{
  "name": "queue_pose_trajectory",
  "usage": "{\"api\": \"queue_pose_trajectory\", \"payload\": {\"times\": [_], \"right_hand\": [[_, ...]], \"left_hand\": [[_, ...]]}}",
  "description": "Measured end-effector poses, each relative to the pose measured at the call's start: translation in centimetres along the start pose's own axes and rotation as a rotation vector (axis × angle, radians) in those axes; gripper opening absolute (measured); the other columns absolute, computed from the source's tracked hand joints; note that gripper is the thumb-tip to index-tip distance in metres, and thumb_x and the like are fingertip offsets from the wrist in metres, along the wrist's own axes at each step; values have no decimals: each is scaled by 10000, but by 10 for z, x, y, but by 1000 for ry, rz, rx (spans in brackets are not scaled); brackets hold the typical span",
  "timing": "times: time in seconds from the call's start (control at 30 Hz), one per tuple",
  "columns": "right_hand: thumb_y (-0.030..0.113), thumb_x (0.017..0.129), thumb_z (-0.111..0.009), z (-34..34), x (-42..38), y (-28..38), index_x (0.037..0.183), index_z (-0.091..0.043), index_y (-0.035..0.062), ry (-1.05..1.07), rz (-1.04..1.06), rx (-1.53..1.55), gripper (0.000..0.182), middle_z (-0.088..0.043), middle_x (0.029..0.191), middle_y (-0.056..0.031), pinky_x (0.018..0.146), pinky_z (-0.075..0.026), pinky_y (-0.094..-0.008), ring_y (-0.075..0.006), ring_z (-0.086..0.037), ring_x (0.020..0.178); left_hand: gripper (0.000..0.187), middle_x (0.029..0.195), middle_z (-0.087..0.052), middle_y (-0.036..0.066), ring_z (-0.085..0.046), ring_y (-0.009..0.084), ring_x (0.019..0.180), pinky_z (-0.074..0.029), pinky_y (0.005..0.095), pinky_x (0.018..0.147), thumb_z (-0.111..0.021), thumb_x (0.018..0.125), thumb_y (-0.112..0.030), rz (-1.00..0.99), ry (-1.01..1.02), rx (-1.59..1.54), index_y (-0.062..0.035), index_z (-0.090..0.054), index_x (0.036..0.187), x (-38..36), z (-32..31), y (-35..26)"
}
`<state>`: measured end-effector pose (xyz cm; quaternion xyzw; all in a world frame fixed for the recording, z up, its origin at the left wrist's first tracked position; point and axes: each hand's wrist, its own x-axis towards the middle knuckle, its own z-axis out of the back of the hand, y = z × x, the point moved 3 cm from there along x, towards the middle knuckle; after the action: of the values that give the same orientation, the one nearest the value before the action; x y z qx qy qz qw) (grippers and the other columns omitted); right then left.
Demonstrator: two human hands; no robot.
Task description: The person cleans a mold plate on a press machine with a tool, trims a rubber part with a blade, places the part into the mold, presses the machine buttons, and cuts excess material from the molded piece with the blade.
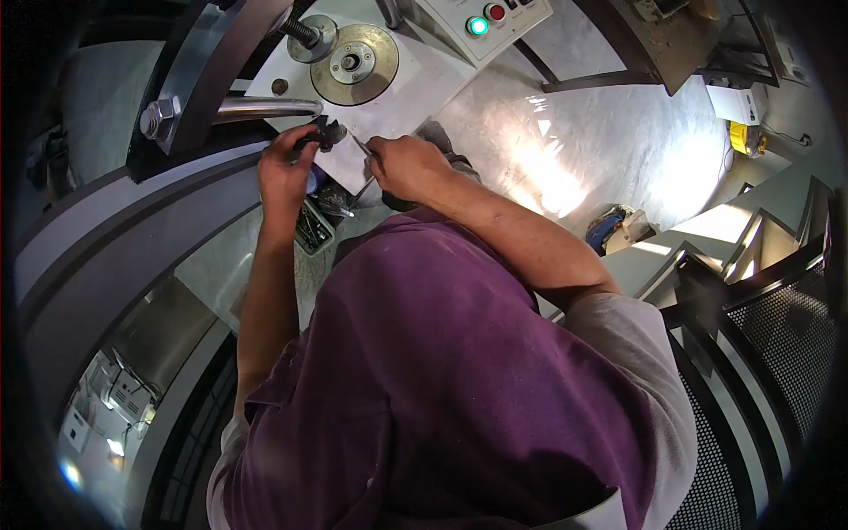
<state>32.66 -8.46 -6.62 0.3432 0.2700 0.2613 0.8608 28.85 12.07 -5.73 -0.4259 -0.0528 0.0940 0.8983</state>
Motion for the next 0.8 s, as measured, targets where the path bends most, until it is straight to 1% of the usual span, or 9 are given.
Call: {"api": "queue_pose_trajectory", "payload": {"times": [0.07,0.13,0.27,0.3,0.37,0.43,0.53,0.7,0.8], "right_hand": [[233,908,-524,6,1,5,1012,-605,13,-13,-7,-8,257,-662,789,-242,697,-508,-540,-433,-649,754],[236,908,-524,9,1,6,1006,-598,8,-29,-24,-17,259,-661,787,-245,695,-508,-541,-434,-649,748],[244,927,-511,-2,5,8,1003,-577,-3,-62,-48,73,266,-655,784,-261,704,-503,-548,-447,-644,749],[246,934,-506,-7,5,7,1006,-571,-4,-54,-48,104,269,-653,784,-265,710,-500,-551,-451,-643,754],[248,939,-503,-18,5,5,1003,-571,-6,-40,-48,119,271,-651,786,-269,717,-498,-550,-455,-641,761],[250,944,-500,-18,4,5,1000,-570,-7,-29,-54,131,273,-649,788,-274,723,-496,-550,-459,-639,767],[248,941,-503,-16,4,4,1025,-574,-10,-62,-32,217,281,-648,797,-279,735,-497,-544,-462,-639,776],[248,932,-511,-5,4,3,1093,-588,-3,5,-33,125,308,-657,822,-268,744,-506,-533,-451,-642,797],[250,931,-513,-6,6,-1,1086,-594,10,21,-15,56,297,-663,832,-256,742,-508,-529,-442,-645,801]], "left_hand": [[238,1014,-699,95,-660,164,893,-487,272,819,-693,841,-60,53,-13,-41,-46,-659,1076,0,0,2],[222,977,-688,86,-635,123,875,-482,251,795,-691,872,-72,295,-208,-308,-4,-625,1073,-7,-4,9],[229,923,-670,60,-601,97,824,-471,237,763,-696,875,-84,243,-303,-530,5,-624,1073,-24,-21,0],[229,923,-670,60,-601,97,824,-471,237,763,-696,875,-84,245,-307,-529,5,-624,1073,-25,-23,-7],[229,934,-671,52,-600,95,831,-470,245,766,-701,869,-101,296,-256,-254,-19,-656,1078,-24,-24,-18],[222,942,-677,49,-614,109,844,-477,262,770,-704,860,-106,282,-260,-235,-37,-683,1070,-21,-24,-12],[224,966,-689,62,-640,149,881,-484,276,792,-703,845,-83,186,-224,-242,-46,-688,1065,-16,-17,-7],[254,1030,-693,86,-661,206,945,-490,293,845,-700,816,-53,16,-68,-85,-84,-694,1068,-1,-5,-11],[214,1049,-694,93,-655,174,946,-494,282,837,-694,838,-59,-28,-82,-46,-54,-689,1052,3,-8,-7]]}}
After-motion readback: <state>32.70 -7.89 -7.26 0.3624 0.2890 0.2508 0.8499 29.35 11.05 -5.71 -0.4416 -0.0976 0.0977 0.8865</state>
